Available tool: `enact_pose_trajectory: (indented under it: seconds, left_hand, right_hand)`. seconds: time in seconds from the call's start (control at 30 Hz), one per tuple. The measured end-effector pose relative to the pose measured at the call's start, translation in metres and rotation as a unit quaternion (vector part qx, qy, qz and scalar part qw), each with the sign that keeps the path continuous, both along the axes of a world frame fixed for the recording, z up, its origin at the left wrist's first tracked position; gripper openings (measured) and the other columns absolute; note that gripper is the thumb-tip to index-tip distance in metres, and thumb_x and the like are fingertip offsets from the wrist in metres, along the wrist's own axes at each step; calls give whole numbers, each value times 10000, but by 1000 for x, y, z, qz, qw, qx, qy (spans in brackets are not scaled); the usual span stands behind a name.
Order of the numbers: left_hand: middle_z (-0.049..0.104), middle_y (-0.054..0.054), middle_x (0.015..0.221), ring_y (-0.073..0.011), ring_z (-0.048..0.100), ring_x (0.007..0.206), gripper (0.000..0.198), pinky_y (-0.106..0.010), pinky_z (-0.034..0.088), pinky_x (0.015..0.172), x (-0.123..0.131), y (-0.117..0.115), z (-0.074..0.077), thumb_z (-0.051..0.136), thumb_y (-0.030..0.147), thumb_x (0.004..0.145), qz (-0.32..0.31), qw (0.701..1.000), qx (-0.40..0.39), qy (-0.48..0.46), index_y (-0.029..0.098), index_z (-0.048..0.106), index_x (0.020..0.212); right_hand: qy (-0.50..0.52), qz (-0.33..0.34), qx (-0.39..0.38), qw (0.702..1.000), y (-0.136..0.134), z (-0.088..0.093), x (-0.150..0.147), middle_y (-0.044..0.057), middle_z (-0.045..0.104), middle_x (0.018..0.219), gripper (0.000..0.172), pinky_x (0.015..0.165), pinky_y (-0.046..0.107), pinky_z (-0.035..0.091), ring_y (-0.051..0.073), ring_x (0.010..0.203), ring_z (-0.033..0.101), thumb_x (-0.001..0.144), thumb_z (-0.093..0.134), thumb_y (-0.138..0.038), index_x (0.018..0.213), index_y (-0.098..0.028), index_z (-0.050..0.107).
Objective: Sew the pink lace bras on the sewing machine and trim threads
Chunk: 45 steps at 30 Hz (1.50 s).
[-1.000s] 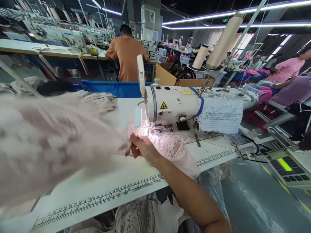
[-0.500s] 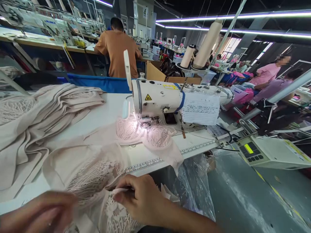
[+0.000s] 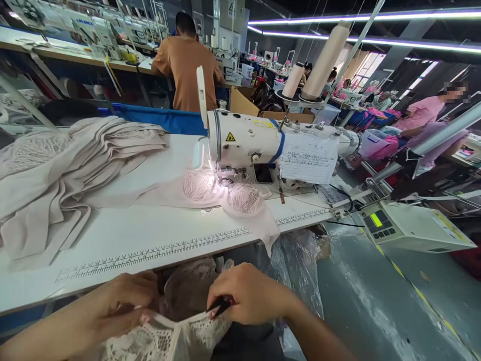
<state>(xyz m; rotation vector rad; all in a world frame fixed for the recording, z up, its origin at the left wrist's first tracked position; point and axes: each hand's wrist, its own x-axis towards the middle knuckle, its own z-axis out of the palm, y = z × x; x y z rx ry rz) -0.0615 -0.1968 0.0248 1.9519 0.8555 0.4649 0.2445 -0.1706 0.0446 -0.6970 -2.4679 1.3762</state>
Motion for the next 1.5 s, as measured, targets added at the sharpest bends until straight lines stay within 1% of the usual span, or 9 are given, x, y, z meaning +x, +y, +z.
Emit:
enact_pose_trajectory:
  seconds: [0.2,0.47,0.73,0.83,0.97,1.07,1.2,1.3,1.5]
  left_hand:
    - [257,56,608,-98,225,558,580,-235,204,513,16,-4,-25,675,582,853,156,913,-312,-209,190,352,572]
    - [272,82,476,-55,270,427,655,-184,244,434,38,-22,-37,845,571,664,223,799,-407,-382,192,332,514]
    - [196,106,451,-20,163,383,733,-168,197,387,52,-28,-20,852,541,662,222,774,-411,-427,207,215,523]
    - [248,89,441,-30,220,388,723,-179,210,394,61,-26,-17,863,555,635,205,783,-412,-418,204,245,501]
    - [285,81,442,-43,240,399,678,-196,224,403,72,-17,-13,849,594,646,178,800,-409,-402,194,325,487]
    - [539,9,595,-97,458,531,433,-207,383,513,70,-9,-2,821,472,762,213,848,-295,-384,159,554,625]
    - [677,-59,1005,-211,613,993,150,-312,488,886,60,-16,27,759,244,840,316,902,75,-285,219,692,972]
    - [675,-24,814,-187,639,792,66,-286,512,717,63,-35,38,662,235,927,306,920,150,-192,233,686,866]
    - [740,-78,986,-220,687,934,215,-312,576,817,97,-55,-3,610,274,975,255,923,281,-63,198,664,1169]
  right_hand:
    - [65,-101,-295,948,11,-29,-6,-19,542,634,545,547,232,305,98,565,426,830,688,-641,609,-173,517]
    - [199,-153,-413,875,6,-50,-21,-93,330,471,672,460,228,171,59,436,231,752,732,-708,557,-222,311]
    - [193,-108,-379,899,11,-49,-14,-96,346,465,648,431,218,211,61,402,250,725,725,-739,563,-216,378]
    - [146,-60,-257,953,13,-40,-16,-13,604,627,599,502,225,345,112,518,501,642,773,-745,759,-172,645]
    - [85,68,-43,993,7,-25,-25,51,691,749,461,624,253,431,148,652,599,890,636,-622,836,-169,706]
    - [141,97,-55,984,1,-13,-16,15,604,633,447,560,237,392,111,550,521,982,535,-534,732,-175,622]
    - [274,-15,-99,957,-6,10,17,-37,436,518,403,456,258,286,101,445,408,943,612,-481,656,-204,553]
    - [178,-136,-82,971,-13,22,26,-17,452,548,393,469,283,271,122,473,402,940,621,-475,655,-207,582]
    - [56,-222,-39,973,-31,-3,-8,-23,494,568,283,487,263,286,111,506,395,930,641,-348,689,-199,632]
